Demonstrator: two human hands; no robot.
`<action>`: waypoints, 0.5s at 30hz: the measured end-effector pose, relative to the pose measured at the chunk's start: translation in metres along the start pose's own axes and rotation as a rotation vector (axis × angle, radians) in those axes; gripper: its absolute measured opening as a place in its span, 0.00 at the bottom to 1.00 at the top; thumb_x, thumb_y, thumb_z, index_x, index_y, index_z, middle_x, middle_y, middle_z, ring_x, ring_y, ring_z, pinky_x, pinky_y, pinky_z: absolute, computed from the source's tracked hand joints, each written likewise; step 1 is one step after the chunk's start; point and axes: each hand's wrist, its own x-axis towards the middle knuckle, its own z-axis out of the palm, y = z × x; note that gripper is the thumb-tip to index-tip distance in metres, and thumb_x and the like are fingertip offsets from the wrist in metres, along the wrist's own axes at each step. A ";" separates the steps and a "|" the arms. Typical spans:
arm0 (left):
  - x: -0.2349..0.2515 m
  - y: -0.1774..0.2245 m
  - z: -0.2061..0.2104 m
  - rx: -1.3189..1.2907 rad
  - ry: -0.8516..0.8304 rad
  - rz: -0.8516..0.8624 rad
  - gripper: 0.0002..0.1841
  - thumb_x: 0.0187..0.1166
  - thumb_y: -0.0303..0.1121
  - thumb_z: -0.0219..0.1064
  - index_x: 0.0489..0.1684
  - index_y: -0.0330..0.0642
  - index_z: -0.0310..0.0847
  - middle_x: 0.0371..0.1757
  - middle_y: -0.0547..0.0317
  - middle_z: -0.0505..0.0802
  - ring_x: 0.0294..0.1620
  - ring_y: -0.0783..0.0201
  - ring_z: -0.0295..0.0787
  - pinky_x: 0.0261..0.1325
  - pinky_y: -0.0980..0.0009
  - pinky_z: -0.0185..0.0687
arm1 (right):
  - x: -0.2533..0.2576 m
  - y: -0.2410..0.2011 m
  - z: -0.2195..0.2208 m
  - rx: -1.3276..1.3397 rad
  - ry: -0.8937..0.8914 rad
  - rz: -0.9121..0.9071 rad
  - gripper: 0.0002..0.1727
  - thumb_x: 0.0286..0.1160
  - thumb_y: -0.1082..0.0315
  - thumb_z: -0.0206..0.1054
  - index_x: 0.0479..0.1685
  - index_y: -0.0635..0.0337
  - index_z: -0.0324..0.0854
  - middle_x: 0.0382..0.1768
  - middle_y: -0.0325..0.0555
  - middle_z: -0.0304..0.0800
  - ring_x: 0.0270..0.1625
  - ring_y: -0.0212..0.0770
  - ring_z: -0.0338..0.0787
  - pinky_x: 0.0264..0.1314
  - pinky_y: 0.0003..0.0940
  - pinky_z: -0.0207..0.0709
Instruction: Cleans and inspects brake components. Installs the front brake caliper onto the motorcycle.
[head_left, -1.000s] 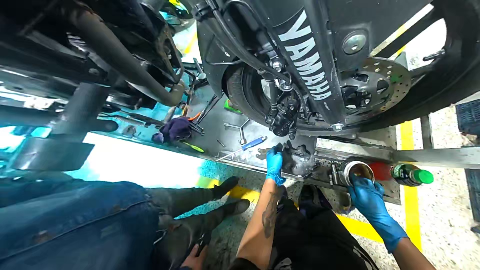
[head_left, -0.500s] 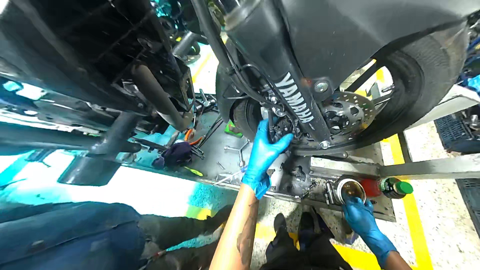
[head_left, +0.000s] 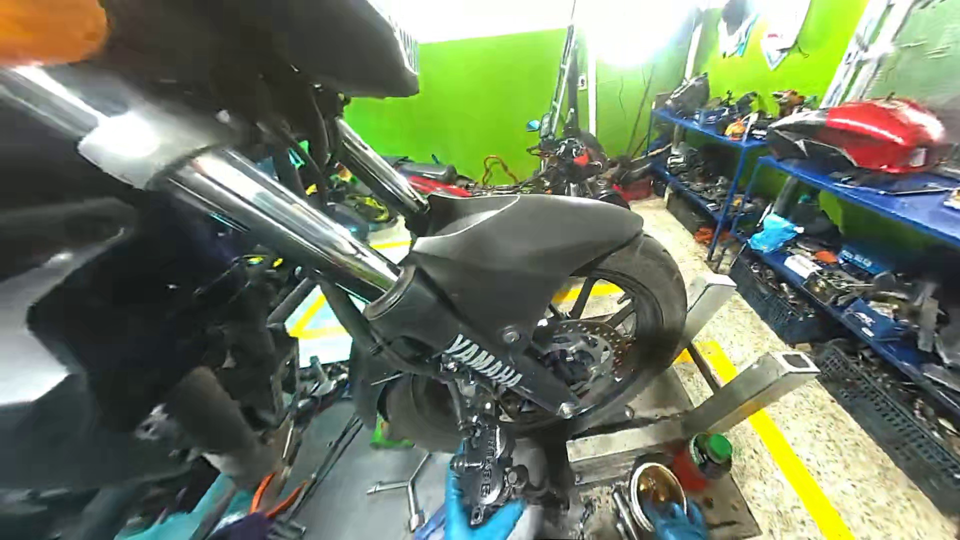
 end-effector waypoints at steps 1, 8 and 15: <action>-0.003 0.001 0.015 0.014 0.108 0.002 0.62 0.49 0.24 0.80 0.90 0.27 0.36 0.77 0.39 0.73 0.72 0.69 0.77 0.73 0.72 0.77 | 0.000 -0.005 -0.005 -0.022 -0.021 -0.011 0.28 0.81 0.63 0.53 0.81 0.54 0.75 0.70 0.59 0.87 0.79 0.67 0.78 0.85 0.75 0.51; 0.006 -0.014 0.052 0.106 0.403 0.241 0.69 0.39 0.39 0.89 0.90 0.28 0.44 0.83 0.28 0.65 0.81 0.57 0.67 0.80 0.69 0.66 | 0.001 -0.001 0.010 -0.012 -0.007 0.033 0.27 0.83 0.62 0.57 0.80 0.54 0.78 0.70 0.59 0.87 0.80 0.65 0.75 0.86 0.72 0.47; -0.007 0.007 0.005 0.222 0.483 0.491 0.51 0.60 0.38 0.71 0.83 0.15 0.46 0.79 0.32 0.73 0.75 0.70 0.74 0.75 0.76 0.71 | 0.006 -0.003 0.003 -0.085 -0.084 0.013 0.30 0.86 0.58 0.46 0.86 0.54 0.71 0.74 0.58 0.84 0.82 0.65 0.74 0.86 0.74 0.47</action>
